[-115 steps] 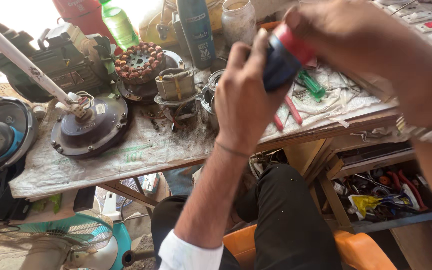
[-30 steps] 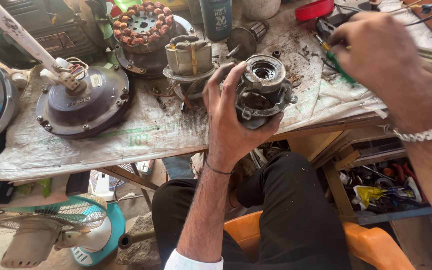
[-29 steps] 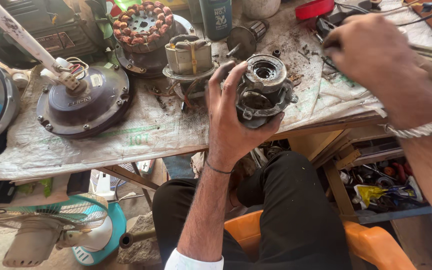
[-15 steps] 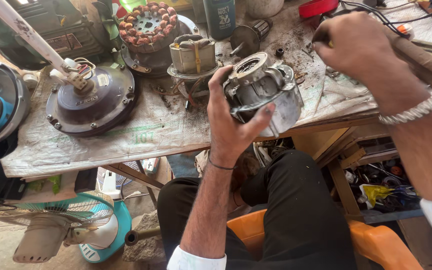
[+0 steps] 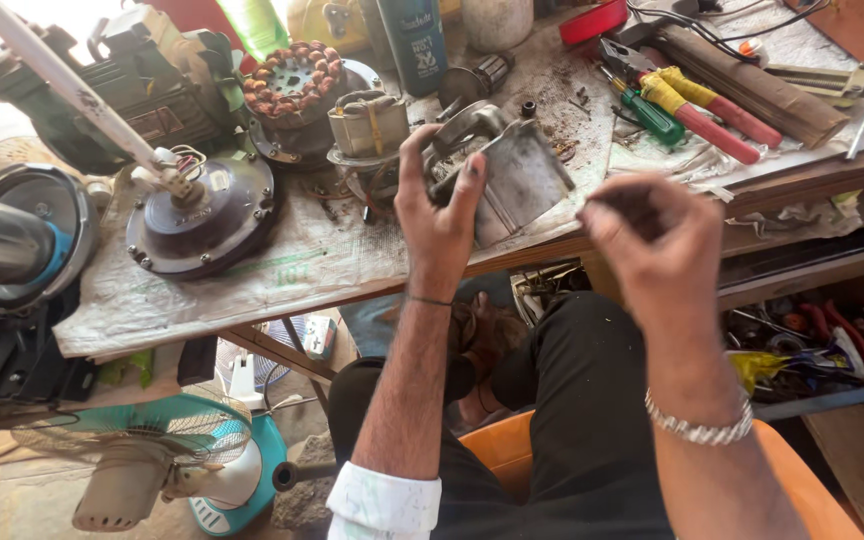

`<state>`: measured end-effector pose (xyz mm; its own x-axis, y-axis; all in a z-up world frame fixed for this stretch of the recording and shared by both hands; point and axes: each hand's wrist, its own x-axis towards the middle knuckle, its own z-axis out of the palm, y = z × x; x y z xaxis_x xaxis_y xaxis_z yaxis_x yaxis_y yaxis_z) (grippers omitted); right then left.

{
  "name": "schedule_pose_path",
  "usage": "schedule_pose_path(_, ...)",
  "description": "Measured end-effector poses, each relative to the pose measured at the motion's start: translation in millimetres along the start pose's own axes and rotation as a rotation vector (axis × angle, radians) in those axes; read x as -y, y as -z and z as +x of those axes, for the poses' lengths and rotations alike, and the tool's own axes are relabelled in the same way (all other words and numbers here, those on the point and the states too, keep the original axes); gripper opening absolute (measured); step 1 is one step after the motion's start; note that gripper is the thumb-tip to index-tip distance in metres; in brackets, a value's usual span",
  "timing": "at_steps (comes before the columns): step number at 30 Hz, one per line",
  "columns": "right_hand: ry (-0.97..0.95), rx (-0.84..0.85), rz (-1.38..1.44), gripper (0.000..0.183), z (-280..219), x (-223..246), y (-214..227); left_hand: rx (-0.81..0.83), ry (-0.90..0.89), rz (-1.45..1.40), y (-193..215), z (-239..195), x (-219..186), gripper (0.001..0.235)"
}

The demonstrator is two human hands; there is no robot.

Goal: The person cleans the interior of a motor housing with a metal rod and a cloth, then uses pliers to remove a small metal piece. They then insert a blue plastic component into the housing and manipulate a metal rod inside it. Finally, they handle a separate motor stator assembly.

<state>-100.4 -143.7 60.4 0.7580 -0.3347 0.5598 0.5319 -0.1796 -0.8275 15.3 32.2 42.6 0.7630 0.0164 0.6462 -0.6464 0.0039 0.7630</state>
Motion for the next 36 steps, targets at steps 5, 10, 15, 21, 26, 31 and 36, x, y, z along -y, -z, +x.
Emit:
schedule_pose_path(5, 0.093, -0.037, -0.098, 0.014, -26, -2, -21, -0.060, 0.145, 0.181, -22, 9, 16, 0.064)
schedule_pose_path(10, 0.139, -0.118, -0.027, 0.016, -15, -9, -36, -0.037, 0.253, 0.191, -22, 6, 22, 0.090)
schedule_pose_path(15, 0.356, -0.074, -0.228, 0.013, 7, -13, -34, -0.071, 0.245, 0.265, -24, 6, 9, 0.094)
schedule_pose_path(21, 0.354, -0.086, -0.295, 0.012, 22, -22, -29, -0.091, 0.217, 0.338, -25, -2, 9, 0.085)
schedule_pose_path(26, 0.309, -0.113, -0.294, 0.013, 32, -25, -23, -0.184, 0.109, 0.303, -27, -8, 26, 0.082)
schedule_pose_path(31, 0.364, -0.066, -0.256, 0.015, 38, -28, -26, -0.208, -0.148, 0.522, -27, -16, 27, 0.086)
schedule_pose_path(36, 0.435, -0.037, -0.340, 0.011, 48, -24, -29, -0.165, -0.284, 0.722, -23, -17, 11, 0.087)
